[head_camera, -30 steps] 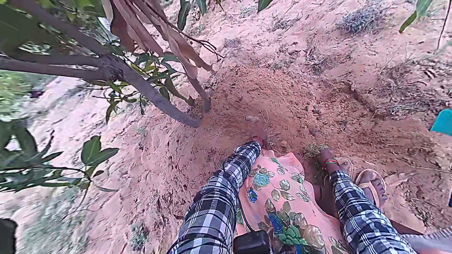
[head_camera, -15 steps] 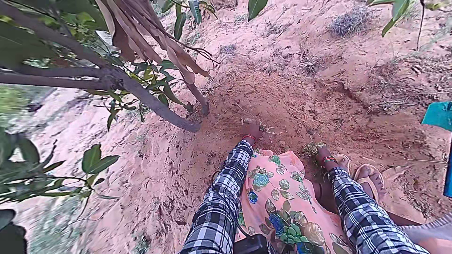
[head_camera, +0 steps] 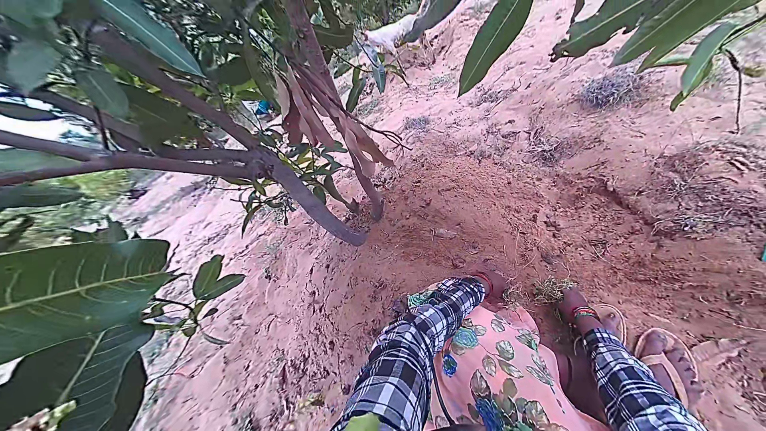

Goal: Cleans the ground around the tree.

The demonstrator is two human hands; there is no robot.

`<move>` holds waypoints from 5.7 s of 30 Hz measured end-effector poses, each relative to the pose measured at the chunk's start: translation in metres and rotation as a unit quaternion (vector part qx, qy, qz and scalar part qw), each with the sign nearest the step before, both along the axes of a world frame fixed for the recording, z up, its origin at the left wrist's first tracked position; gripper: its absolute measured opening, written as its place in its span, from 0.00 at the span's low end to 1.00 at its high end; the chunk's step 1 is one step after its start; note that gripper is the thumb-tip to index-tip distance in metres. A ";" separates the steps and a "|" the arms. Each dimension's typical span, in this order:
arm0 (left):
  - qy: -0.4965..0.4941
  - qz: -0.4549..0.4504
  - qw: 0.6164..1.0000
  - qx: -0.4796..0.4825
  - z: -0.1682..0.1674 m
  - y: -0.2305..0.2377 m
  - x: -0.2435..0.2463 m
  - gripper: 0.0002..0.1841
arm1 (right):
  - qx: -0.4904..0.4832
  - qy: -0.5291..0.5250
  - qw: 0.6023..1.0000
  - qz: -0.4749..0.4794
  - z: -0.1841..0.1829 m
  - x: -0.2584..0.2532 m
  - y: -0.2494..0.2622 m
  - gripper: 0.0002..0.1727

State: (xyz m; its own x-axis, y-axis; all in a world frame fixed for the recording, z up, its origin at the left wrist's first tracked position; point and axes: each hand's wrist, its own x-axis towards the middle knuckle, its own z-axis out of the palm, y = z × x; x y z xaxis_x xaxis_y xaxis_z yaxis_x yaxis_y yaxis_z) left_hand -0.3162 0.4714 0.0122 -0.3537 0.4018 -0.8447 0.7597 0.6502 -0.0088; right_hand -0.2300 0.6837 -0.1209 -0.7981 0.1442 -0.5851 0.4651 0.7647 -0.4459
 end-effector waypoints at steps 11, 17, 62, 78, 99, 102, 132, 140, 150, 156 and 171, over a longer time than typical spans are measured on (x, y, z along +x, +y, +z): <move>0.062 0.112 0.991 0.037 0.007 -0.016 -0.019 0.17 | 0.011 -0.010 1.000 -0.013 0.004 0.002 -0.003 0.32; 0.154 0.262 0.948 0.094 0.031 -0.038 -0.029 0.24 | 0.010 -0.009 1.000 -0.016 0.004 0.001 -0.004 0.32; 0.312 0.513 0.739 0.306 0.046 -0.076 -0.070 0.21 | -0.018 0.114 0.966 -0.232 0.047 -0.029 0.008 0.25; 0.216 0.493 0.790 0.293 0.030 -0.033 -0.060 0.28 | -0.325 0.144 0.860 -0.366 0.105 -0.045 0.034 0.38; -0.022 0.439 0.781 0.444 0.021 0.015 -0.012 0.60 | -0.696 0.118 0.607 -0.366 0.115 -0.044 -0.059 0.20; 0.045 0.416 0.803 0.425 0.016 0.016 -0.013 0.51 | -0.682 0.099 0.639 -0.341 0.112 -0.047 -0.065 0.11; 0.058 0.454 0.686 0.565 0.014 -0.022 -0.060 0.29 | -0.156 0.302 0.891 -0.301 0.207 -0.091 0.062 0.44; 0.058 0.340 0.838 0.422 0.006 -0.018 -0.067 0.28 | -0.054 0.306 0.870 -0.382 0.270 -0.110 0.241 0.55; -0.143 0.060 0.981 0.114 -0.045 0.005 -0.029 0.29 | -0.138 0.187 0.904 -0.358 0.152 -0.057 0.184 0.23; -0.155 -0.046 0.985 -0.067 -0.002 0.044 0.081 0.23 | -0.113 0.048 0.981 -0.148 0.078 -0.047 0.073 0.20; -0.124 0.088 0.982 0.109 -0.076 0.036 0.009 0.28 | -0.011 -0.048 0.999 0.013 0.008 -0.064 -0.002 0.27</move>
